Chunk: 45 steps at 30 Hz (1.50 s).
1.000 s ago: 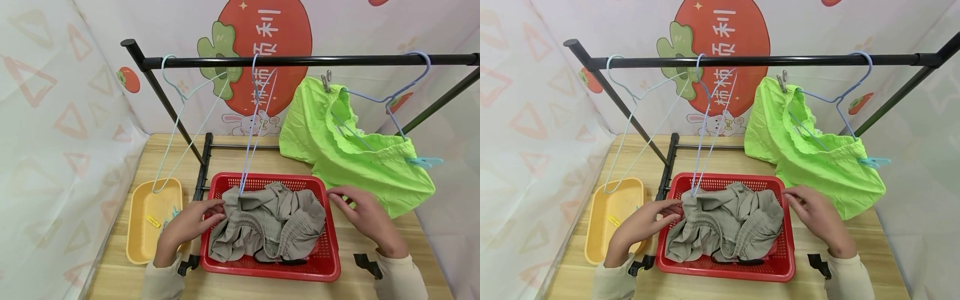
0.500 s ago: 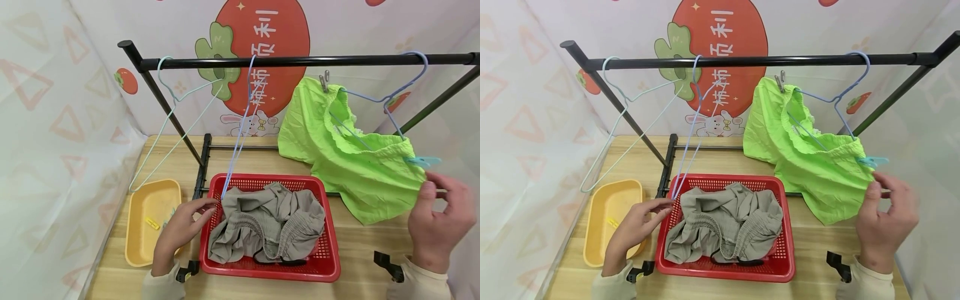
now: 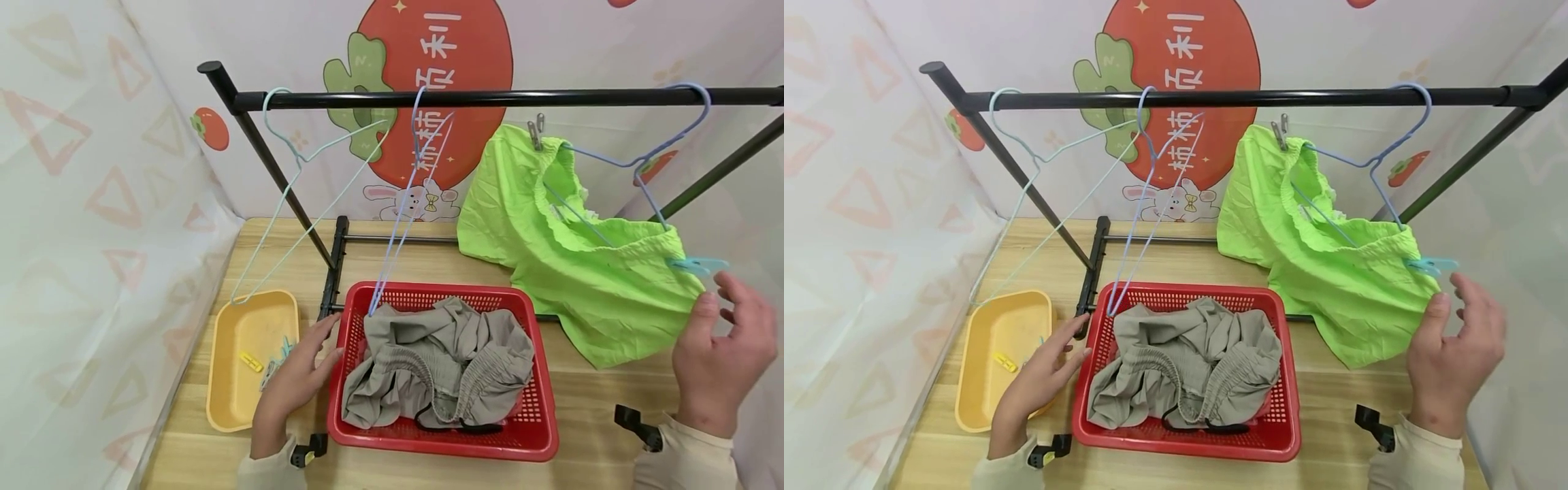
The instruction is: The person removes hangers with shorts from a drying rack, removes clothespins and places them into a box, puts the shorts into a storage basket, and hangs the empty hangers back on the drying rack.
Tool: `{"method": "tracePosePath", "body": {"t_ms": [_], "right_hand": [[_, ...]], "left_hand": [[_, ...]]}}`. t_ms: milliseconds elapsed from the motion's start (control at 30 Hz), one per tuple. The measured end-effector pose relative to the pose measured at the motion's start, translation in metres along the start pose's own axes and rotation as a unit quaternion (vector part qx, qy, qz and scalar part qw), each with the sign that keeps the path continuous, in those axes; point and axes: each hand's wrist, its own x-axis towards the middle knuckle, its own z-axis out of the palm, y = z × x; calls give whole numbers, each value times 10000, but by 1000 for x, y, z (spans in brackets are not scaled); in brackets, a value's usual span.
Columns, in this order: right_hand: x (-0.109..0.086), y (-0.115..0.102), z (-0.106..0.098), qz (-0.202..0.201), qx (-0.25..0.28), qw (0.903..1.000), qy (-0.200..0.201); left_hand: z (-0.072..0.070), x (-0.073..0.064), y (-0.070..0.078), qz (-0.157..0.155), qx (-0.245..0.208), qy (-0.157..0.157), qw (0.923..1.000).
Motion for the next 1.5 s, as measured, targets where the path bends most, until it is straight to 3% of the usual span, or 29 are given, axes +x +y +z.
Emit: {"method": "tracePosePath", "body": {"t_ms": [167, 267, 533, 633, 833, 1033, 1233, 1500], "right_hand": [[1, 3, 2, -102, -39, 9994, -322], [0, 6, 4, -68, 44, 9996, -284], [-1, 13, 6, -65, 234, 9990, -385], [-1, 11, 8, 138, 331, 9984, -428], [2, 5, 10, 687, 207, 9946, -748], [4, 4, 10, 1157, 296, 9871, -1070], [3, 3, 15, 1033, 276, 9904, -877], [4, -2, 19, 334, 128, 9988, -328]], "left_hand": [[14, -4, -12, -207, -977, -292, 9946], [21, -6, -17, -357, -1392, -300, 9892], [38, -12, -27, -537, -1855, -42, 9812], [44, -13, -30, -441, -2085, 167, 9769], [53, -13, -36, -248, -2099, 510, 9761], [57, -13, -40, -198, -2368, 583, 9696], [58, -13, -41, -242, -2593, 560, 9639], [57, -12, -41, -419, -2671, 627, 9607]]}}
